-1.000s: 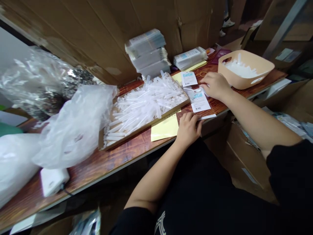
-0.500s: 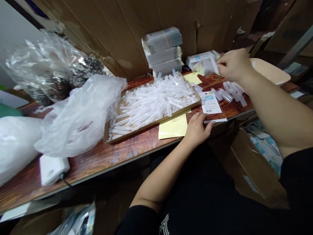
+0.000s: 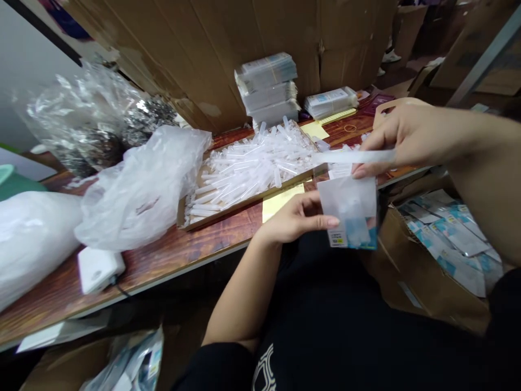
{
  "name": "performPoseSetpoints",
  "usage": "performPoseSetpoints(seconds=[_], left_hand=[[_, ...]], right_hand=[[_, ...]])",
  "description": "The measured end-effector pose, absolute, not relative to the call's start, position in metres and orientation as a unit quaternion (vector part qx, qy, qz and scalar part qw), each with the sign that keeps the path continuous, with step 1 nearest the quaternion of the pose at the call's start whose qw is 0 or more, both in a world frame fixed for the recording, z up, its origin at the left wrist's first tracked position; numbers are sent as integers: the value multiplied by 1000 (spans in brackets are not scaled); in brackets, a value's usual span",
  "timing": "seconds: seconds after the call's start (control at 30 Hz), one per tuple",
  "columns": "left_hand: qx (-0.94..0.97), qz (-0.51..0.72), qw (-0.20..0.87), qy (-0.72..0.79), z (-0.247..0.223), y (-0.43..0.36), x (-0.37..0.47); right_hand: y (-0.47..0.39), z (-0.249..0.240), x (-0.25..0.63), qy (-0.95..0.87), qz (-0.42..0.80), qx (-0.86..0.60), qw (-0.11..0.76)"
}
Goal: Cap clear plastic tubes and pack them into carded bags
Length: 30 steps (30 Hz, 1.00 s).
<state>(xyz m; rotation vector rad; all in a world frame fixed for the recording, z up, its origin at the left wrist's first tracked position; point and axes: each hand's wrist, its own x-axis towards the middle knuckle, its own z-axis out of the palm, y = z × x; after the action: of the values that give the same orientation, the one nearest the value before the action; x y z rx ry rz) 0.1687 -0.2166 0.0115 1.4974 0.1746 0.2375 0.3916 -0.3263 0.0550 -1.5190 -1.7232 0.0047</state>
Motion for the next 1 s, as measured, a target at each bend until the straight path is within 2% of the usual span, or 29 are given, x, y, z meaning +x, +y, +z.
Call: performPoseSetpoints(seconds=[0.13,0.27,0.37,0.53,0.73,0.83,1.0], left_hand=[[602,86,782,135,-9,-233,147],[550,82,811,184,-18,-252,133],[530,50,821,208,-17,-263,127],[513,45,824,237,-21,-277,116],[488,50,824,283,-34,-293,107],[463,74,827,309,-35,-297,107],[453,126,826,311,-31,-297,108]], right_hand=[[-340,44,380,-702,59,-566,430],[-353,28,370,-713,248,-454,474],[-360,17,361,-721,346,-397,450],[-368,11,347,-738,312,-446,399],[-373,16,339,-741,364,-450,339],[-374,9,336,-702,356,-479,389],[-376,-11,319,-508,318,-555,578]])
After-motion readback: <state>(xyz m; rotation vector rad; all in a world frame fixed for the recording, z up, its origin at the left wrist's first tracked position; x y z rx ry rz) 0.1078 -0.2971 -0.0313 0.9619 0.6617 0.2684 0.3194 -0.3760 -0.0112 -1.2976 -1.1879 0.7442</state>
